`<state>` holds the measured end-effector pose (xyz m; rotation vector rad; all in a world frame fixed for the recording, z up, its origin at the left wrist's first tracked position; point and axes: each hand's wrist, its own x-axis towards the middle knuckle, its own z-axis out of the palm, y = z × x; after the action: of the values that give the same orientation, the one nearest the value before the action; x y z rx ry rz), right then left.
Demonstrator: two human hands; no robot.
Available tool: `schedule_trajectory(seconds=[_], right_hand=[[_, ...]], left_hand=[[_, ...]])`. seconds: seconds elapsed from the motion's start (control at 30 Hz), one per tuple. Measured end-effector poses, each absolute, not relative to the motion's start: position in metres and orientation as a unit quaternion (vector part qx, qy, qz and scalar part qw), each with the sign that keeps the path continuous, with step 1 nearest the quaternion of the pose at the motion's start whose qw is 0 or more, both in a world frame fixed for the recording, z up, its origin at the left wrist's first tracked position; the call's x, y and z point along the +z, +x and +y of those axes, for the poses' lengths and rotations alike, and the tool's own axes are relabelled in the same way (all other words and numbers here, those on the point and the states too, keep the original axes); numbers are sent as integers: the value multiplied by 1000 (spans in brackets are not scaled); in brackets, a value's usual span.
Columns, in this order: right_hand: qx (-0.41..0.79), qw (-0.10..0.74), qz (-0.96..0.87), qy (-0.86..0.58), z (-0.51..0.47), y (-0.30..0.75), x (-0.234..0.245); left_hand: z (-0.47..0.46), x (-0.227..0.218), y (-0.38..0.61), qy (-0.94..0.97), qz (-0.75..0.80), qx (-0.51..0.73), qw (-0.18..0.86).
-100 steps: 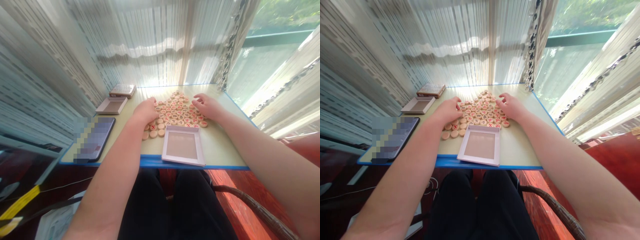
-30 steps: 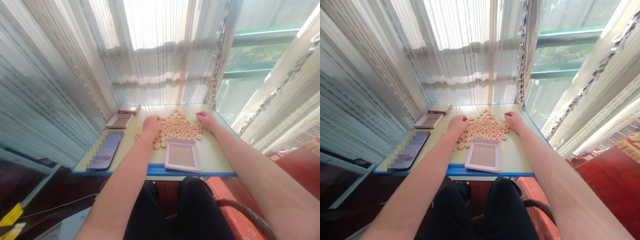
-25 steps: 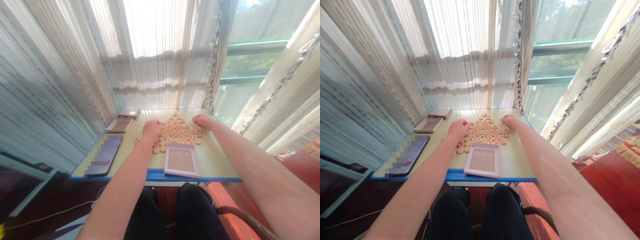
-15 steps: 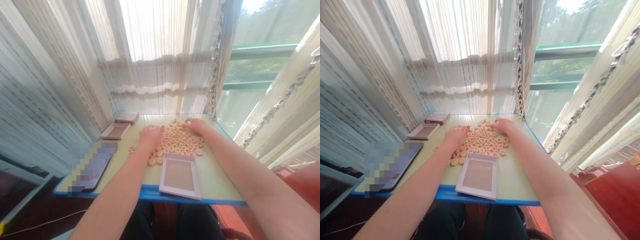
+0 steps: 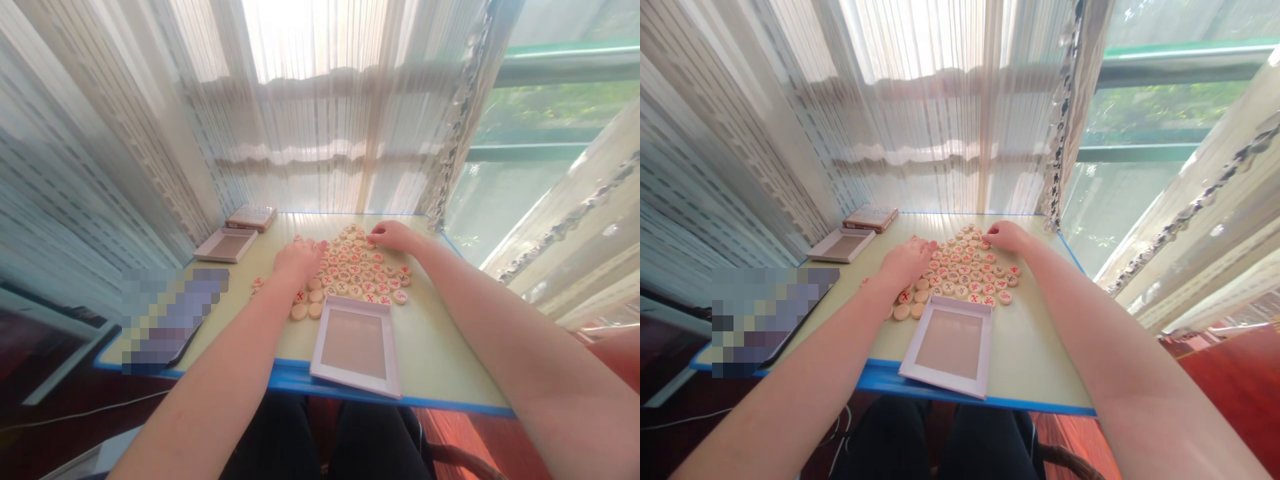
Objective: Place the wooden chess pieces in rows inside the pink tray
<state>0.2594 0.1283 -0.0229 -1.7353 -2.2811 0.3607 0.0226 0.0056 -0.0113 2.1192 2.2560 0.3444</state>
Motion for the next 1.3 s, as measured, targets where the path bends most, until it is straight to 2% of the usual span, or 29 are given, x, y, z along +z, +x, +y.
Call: schedule_trajectory(seconds=[0.13,0.37,0.53,0.8,1.3], right_hand=[[127,118,-791,-587,129,258,-20],[171,137,-781,-585,122,261,-15],[183,133,-764,-604,118,259,-10],[108,246,-782,-562,123,258,-28],[189,245,-779,-546,118,251,-24]], left_hand=[[10,-15,20,681,718,140,-7],[16,-19,13,709,697,95,38],[14,-18,17,700,703,124,-14],[18,-19,13,666,733,141,-22],[21,-23,12,688,714,124,-38]])
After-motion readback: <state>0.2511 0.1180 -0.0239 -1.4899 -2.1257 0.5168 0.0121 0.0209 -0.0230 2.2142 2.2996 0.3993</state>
